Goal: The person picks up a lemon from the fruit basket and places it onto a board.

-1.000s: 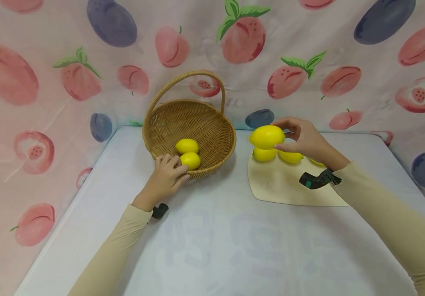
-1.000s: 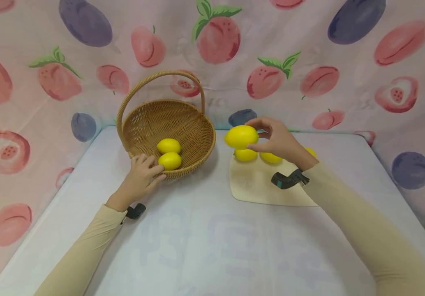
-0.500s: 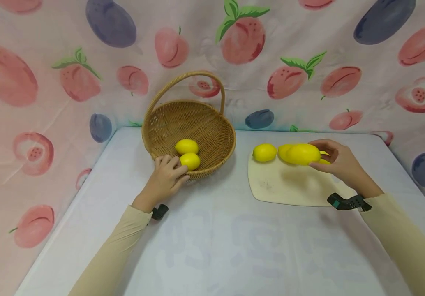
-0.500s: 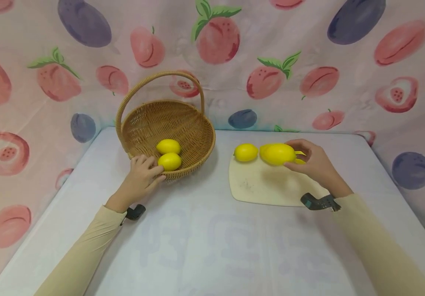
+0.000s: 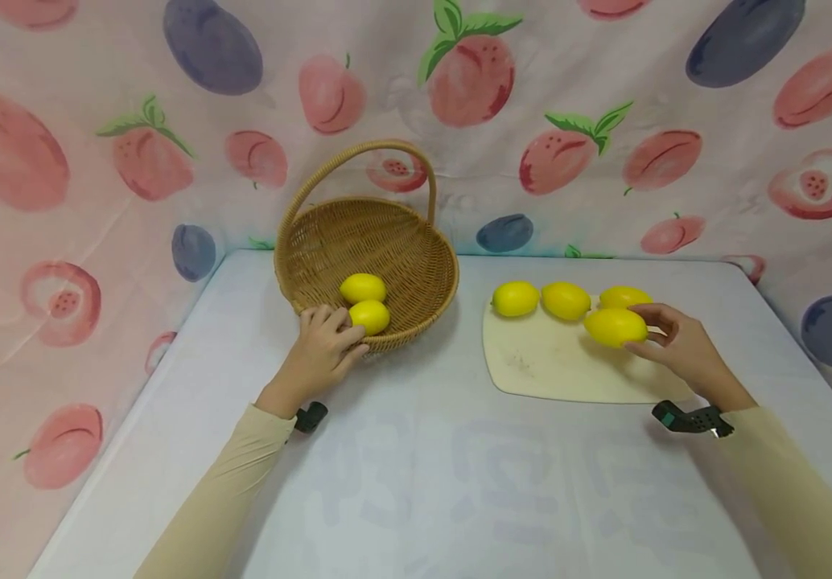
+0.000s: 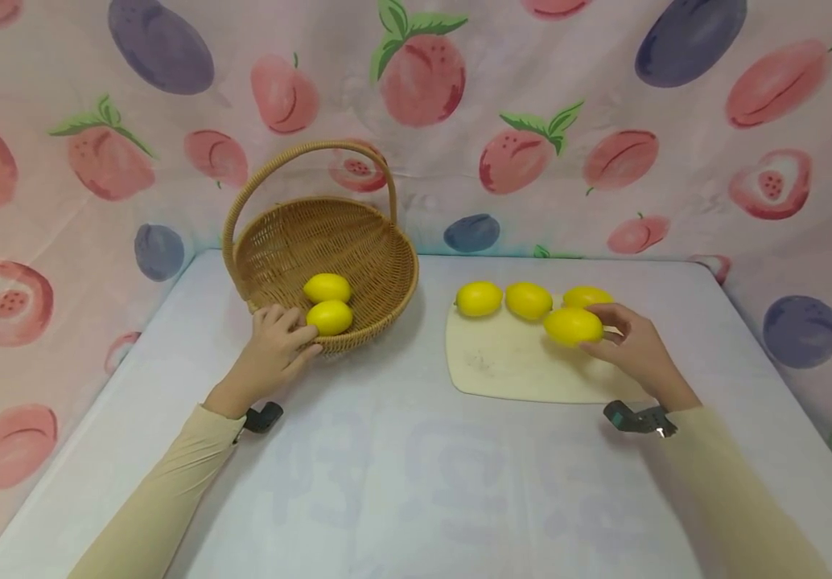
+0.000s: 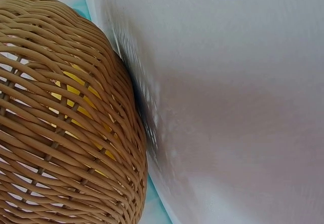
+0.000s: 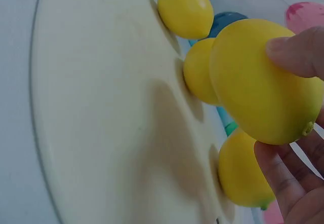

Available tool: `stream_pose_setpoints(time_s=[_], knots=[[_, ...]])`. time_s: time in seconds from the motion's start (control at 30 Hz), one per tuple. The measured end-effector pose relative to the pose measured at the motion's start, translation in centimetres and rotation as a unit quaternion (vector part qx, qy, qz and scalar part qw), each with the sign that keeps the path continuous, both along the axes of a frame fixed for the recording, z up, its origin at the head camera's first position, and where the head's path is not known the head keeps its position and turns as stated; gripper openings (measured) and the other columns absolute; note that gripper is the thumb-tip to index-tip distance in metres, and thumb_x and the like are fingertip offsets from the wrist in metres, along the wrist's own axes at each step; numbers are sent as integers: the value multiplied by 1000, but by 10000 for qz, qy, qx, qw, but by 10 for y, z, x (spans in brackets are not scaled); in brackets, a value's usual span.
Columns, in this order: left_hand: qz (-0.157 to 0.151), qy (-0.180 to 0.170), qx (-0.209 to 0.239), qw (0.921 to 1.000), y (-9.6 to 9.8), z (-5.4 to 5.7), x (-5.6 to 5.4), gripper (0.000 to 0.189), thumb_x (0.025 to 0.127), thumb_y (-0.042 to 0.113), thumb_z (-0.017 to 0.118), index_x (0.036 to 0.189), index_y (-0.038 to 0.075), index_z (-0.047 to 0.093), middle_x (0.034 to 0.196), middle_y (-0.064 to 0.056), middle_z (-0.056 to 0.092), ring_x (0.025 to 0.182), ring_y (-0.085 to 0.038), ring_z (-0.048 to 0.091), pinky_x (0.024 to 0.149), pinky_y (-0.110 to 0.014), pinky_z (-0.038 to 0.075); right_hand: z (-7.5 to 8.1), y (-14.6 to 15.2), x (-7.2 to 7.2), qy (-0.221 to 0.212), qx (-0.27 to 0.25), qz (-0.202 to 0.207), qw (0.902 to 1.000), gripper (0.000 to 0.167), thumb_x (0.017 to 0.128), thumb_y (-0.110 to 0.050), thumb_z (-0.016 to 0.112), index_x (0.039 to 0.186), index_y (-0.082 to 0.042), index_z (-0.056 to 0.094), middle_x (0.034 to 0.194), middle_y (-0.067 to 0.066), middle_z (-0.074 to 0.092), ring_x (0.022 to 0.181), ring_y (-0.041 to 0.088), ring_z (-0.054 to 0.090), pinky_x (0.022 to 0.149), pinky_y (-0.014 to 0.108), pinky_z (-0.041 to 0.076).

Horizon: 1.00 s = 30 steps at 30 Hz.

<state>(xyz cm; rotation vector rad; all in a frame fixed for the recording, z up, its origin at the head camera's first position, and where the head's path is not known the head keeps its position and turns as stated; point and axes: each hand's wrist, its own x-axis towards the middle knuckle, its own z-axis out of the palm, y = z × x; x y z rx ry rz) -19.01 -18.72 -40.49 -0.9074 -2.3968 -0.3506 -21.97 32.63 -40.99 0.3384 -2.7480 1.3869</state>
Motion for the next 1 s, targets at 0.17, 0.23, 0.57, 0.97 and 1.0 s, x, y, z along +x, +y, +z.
stream_pose_setpoints(time_s=[0.17,0.23,0.57,0.97,1.0], knots=[[15,-16,9,10000,-1,0,0,43,99,46,34,79,13,53,80,-5,42,80,-22,37,78,-44,24,-7,7,1,-150,175,-110,9997,58,85,-21,70,128,5,43,106,-28,42,96,-14,41,78,-3,37],[2,-15,24,10000,-1,1,0,39,99,43,39,79,13,53,81,-6,43,80,-23,37,78,-45,24,-10,11,1,-193,281,-149,9993,58,84,-23,71,129,4,44,108,-25,43,96,-14,40,78,-3,37],[6,-19,-24,10000,0,2,0,25,94,33,54,79,13,53,81,-7,44,80,-24,37,78,-45,25,-21,22,0,-556,830,-184,9948,63,83,-32,71,130,0,45,128,19,46,103,-7,42,78,-3,36],[-1,-38,-17,10000,1,4,2,18,89,26,61,79,13,53,81,-6,43,80,-24,37,78,-45,24,-21,18,-4,-681,1019,-517,9911,66,85,-33,69,132,3,41,135,30,41,121,50,42,97,57,36],[-3,-39,-19,10000,1,4,2,19,90,26,61,79,13,53,81,-6,43,80,-24,37,78,-45,24,-21,17,-4,-656,1027,-547,9910,66,85,-34,69,132,3,41,134,29,42,120,49,43,96,55,37]])
